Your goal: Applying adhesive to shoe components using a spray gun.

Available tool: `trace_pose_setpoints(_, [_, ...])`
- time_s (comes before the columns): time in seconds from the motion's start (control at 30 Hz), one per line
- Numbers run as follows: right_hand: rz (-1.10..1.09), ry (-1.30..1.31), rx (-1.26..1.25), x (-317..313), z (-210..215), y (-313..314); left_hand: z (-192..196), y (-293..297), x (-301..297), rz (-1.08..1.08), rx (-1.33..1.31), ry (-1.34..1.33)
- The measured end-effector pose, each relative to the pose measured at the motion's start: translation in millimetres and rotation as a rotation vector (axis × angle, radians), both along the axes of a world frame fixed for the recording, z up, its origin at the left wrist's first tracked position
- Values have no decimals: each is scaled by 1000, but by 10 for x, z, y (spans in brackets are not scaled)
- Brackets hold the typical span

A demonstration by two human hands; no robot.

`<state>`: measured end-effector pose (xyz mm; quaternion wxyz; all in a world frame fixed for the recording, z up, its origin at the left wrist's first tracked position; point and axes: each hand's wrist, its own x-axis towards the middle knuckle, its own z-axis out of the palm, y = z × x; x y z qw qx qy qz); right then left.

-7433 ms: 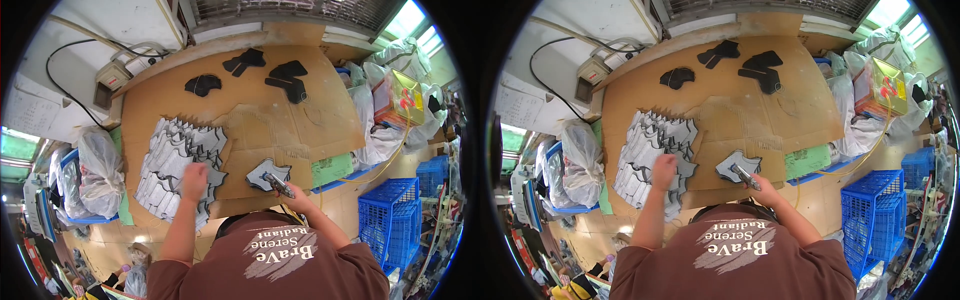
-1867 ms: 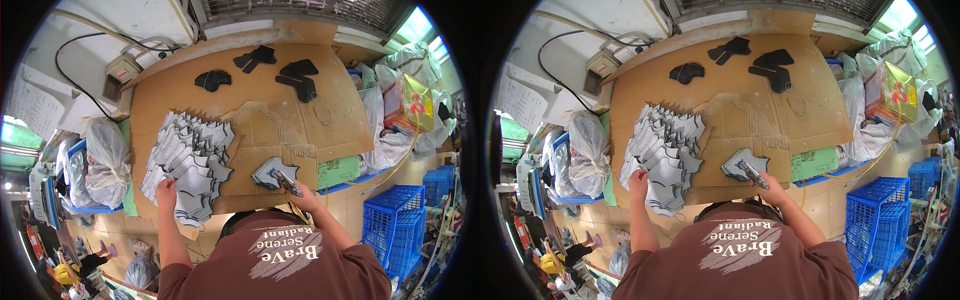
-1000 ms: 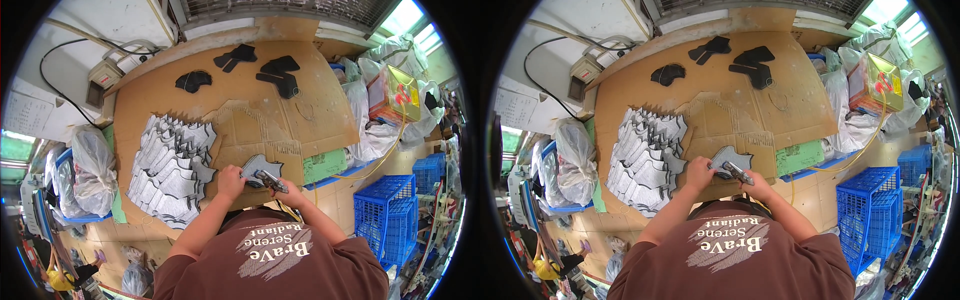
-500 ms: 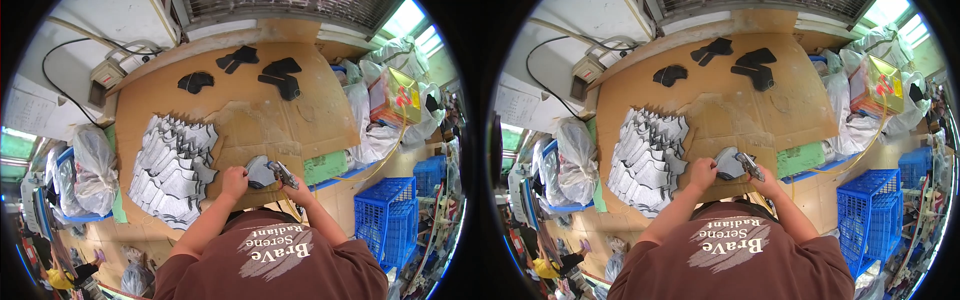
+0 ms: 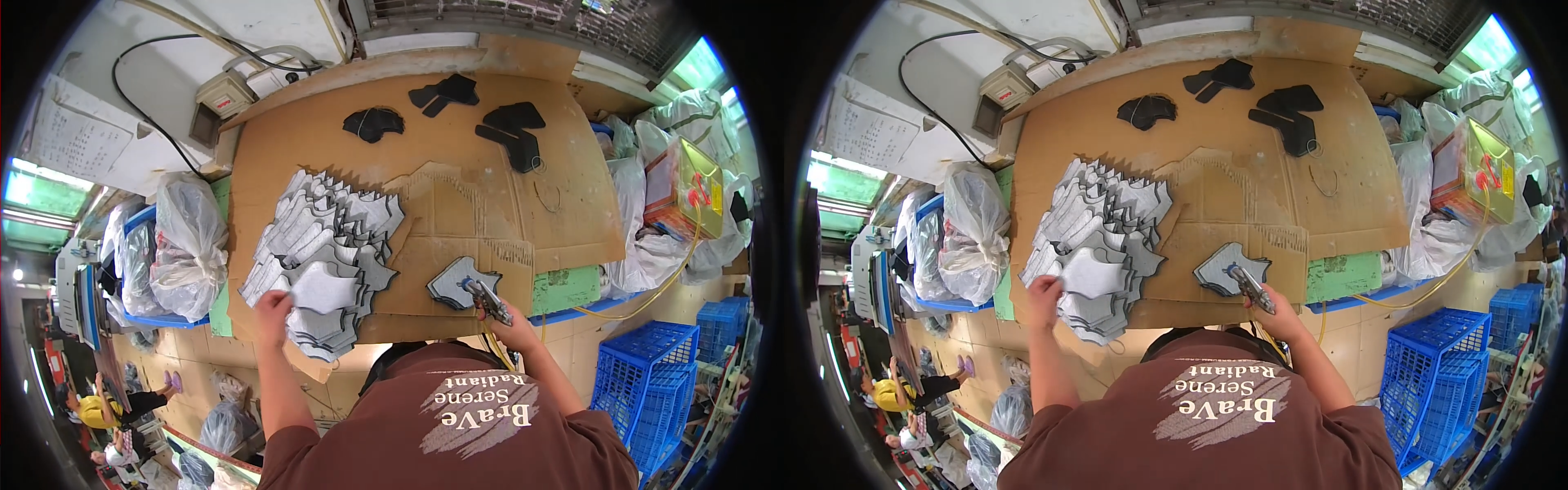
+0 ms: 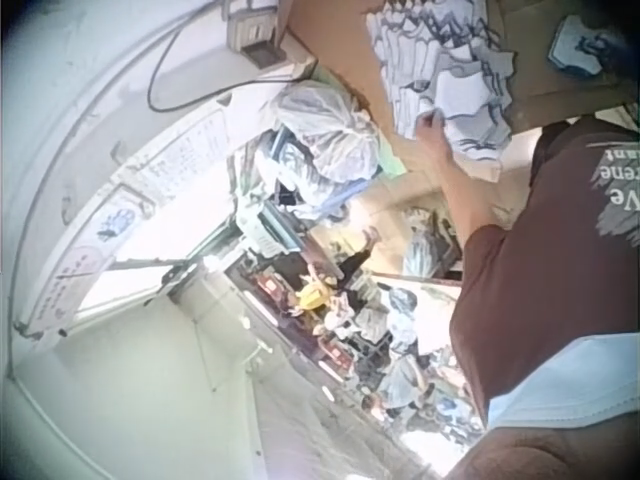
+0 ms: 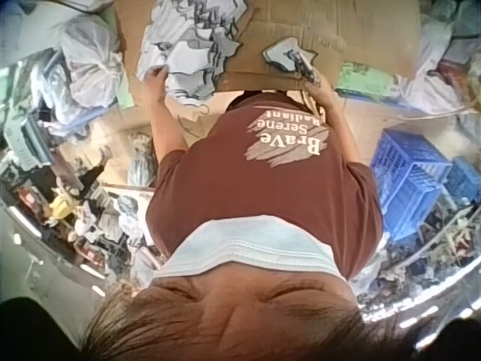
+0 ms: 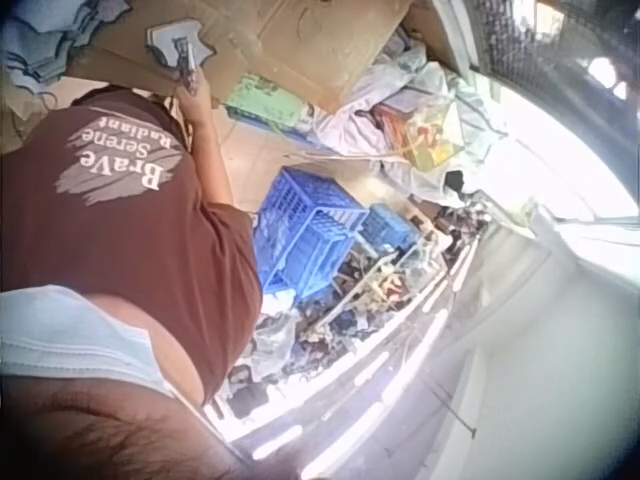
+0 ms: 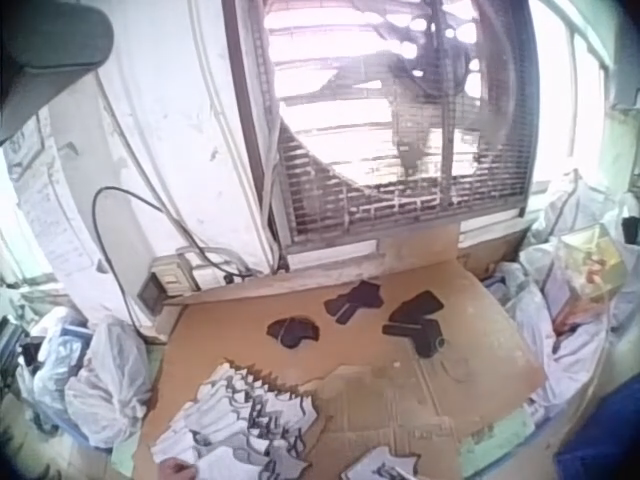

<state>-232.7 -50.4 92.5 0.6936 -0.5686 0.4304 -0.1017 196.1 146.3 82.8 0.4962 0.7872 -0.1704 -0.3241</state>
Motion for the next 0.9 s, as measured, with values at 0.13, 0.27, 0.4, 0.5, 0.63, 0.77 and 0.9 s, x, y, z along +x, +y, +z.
trace_pose_setpoints(0.13, [0, 1, 18, 32, -9, -12, -136, 293, 319, 180, 32, 4])
trace_pose_setpoints(0.27, [8, 22, -23, 31, -63, 15, -341, 163, 240, 126, 231, -427])
trace_pose_setpoints(0.4, [-4, -2, -70, -11, -219, 60, -133, -510, -512, -123, 14, -746])
trace_pose_setpoints(0.5, [-4, -33, -79, 11, -216, 77, -120, -978, -1299, -565, -125, -528])
trace_pose_setpoints(0.63, [-15, -60, -53, 62, -180, 107, -411, -1289, -1904, -782, -141, -540])
trace_pose_setpoints(0.77, [28, -45, -64, 31, -243, 109, -528, -1385, -2036, -794, -62, -590])
trace_pose_setpoints(0.9, [47, -13, -59, 51, -236, 99, -556, -1406, -2053, -765, -44, -586])
